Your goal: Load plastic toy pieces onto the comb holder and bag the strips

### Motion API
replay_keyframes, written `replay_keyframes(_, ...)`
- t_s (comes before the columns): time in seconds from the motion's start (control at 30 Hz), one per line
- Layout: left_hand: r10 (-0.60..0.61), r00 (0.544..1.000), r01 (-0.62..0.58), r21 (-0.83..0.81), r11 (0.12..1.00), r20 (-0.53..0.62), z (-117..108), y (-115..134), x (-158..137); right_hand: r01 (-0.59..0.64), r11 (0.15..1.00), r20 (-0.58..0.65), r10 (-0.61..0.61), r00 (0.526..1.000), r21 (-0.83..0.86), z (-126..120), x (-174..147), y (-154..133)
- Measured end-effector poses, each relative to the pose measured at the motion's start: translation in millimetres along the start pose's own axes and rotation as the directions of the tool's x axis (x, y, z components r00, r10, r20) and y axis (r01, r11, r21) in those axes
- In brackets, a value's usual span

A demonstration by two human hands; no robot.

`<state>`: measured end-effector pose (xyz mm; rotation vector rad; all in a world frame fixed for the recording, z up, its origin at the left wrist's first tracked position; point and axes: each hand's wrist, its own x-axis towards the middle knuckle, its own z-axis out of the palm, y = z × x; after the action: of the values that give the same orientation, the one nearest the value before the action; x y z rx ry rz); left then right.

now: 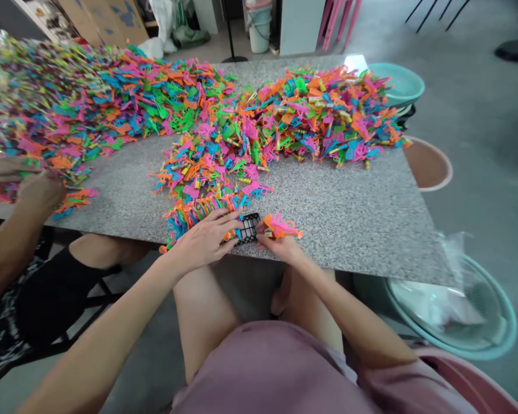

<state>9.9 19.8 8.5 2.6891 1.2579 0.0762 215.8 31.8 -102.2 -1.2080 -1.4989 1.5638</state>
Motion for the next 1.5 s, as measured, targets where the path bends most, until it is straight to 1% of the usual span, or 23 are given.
replay_keyframes(0.07, 0.009, 1.0, -0.009, -0.009, 1.0, 0.017, -1.2, 0.3, 0.9, -0.041, 0.999, -0.01, 0.041, 0.999, 0.032, 19.2, -0.5, 5.4)
replay_keyframes(0.17, 0.011, 1.0, -0.01, -0.023, 1.0, 0.018, -1.9, -0.1, 1.5, -0.058, 0.998, -0.02, 0.058, 0.998, 0.001, 26.9, 3.9, 8.3)
replay_keyframes(0.2, 0.01, 1.0, -0.01, -0.028, 1.0, 0.014, -1.7, -0.5, 1.4, -0.048, 0.997, -0.031, 0.047, 0.998, -0.055, 26.0, 5.8, 7.4)
replay_keyframes(0.27, 0.006, 1.0, -0.005, -0.037, 0.999, 0.003, -0.7, -1.2, 1.3, -0.026, 0.965, -0.06, 0.011, 0.998, -0.262, 22.3, 9.5, 3.0)
replay_keyframes(0.33, 0.003, 1.0, -0.004, -0.045, 0.999, -0.011, 0.5, -1.8, 1.1, 0.003, 0.87, -0.075, -0.046, 0.996, -0.494, 18.6, 12.8, -3.9)
replay_keyframes(0.37, 0.002, 1.0, -0.002, -0.047, 0.999, -0.016, 0.9, -1.9, 1.0, 0.019, 0.815, -0.072, -0.074, 0.995, -0.58, 17.1, 14.5, -7.6)
replay_keyframes(0.43, 0.003, 1.0, -0.004, -0.046, 0.999, -0.02, 1.4, -2.1, 1.0, 0.061, 0.739, -0.042, -0.119, 0.992, -0.671, 15.0, 18.2, -14.8)
replay_keyframes(0.5, 0.0, 1.0, -0.001, -0.044, 0.999, -0.022, 1.3, -2.0, 0.9, 0.115, 0.71, 0.019, -0.141, 0.99, -0.694, 13.0, 22.8, -20.7)
replay_keyframes(0.53, -0.003, 1.0, 0.002, -0.045, 0.999, -0.024, 1.1, -1.9, 0.8, 0.14, 0.709, 0.053, -0.143, 0.988, -0.691, 11.8, 25.3, -22.8)
replay_keyframes(0.63, -0.016, 1.0, 0.014, -0.055, 0.998, -0.026, 0.1, -1.3, 0.5, 0.195, 0.749, 0.137, -0.139, 0.981, -0.633, 8.0, 31.0, -24.3)
replay_keyframes(0.7, -0.013, 1.0, 0.012, -0.06, 0.998, -0.024, -0.2, -0.8, 0.3, 0.201, 0.769, 0.139, -0.145, 0.979, -0.607, 6.6, 31.8, -21.2)
replay_keyframes(0.77, -0.009, 1.0, 0.008, -0.064, 0.998, -0.022, 0.1, -0.5, 0.1, 0.186, 0.757, 0.109, -0.151, 0.983, -0.627, 7.3, 30.0, -17.1)
replay_keyframes(0.83, -0.015, 1.0, 0.014, -0.078, 0.997, -0.019, 1.2, -0.7, -0.4, 0.146, 0.717, 0.074, -0.131, 0.989, -0.682, 9.8, 27.0, -14.9)
replay_keyframes(0.93, -0.08, 0.996, 0.075, -0.122, 0.99, -0.035, 4.7, -1.6, -1.6, 0.095, 0.646, 0.062, -0.075, 0.995, -0.757, 15.0, 23.2, -19.2)
replay_keyframes(1.07, -0.163, 0.986, 0.155, -0.159, 0.975, -0.044, 9.6, -2.2, -2.9, 0.095, 0.558, 0.104, -0.015, 0.994, -0.824, 23.4, 21.9, -35.3)
replay_keyframes(1.17, -0.177, 0.983, 0.169, -0.148, 0.974, -0.045, 10.3, -1.6, -2.9, 0.112, 0.488, 0.127, -0.002, 0.992, -0.866, 29.8, 22.7, -45.0)
replay_keyframes(1.23, -0.165, 0.985, 0.157, -0.135, 0.978, -0.051, 9.2, -0.7, -2.8, 0.117, 0.464, 0.129, -0.004, 0.992, -0.878, 32.8, 23.9, -47.9)
replay_keyframes(1.33, -0.101, 0.993, 0.096, -0.082, 0.992, -0.059, 7.3, 0.6, -2.8, 0.098, 0.466, 0.115, 0.009, 0.993, -0.88, 35.4, 24.4, -48.6)
replay_keyframes(1.4, -0.064, 0.996, 0.061, -0.033, 0.998, -0.07, 7.1, 0.4, -2.7, 0.098, 0.484, 0.121, 0.016, 0.993, -0.87, 36.3, 21.7, -48.5)
replay_keyframes(1.5, -0.082, 0.992, 0.084, 0.02, 0.996, -0.092, 7.8, -0.4, -1.9, 0.141, 0.521, 0.159, -0.011, 0.987, -0.842, 33.8, 14.3, -48.5)
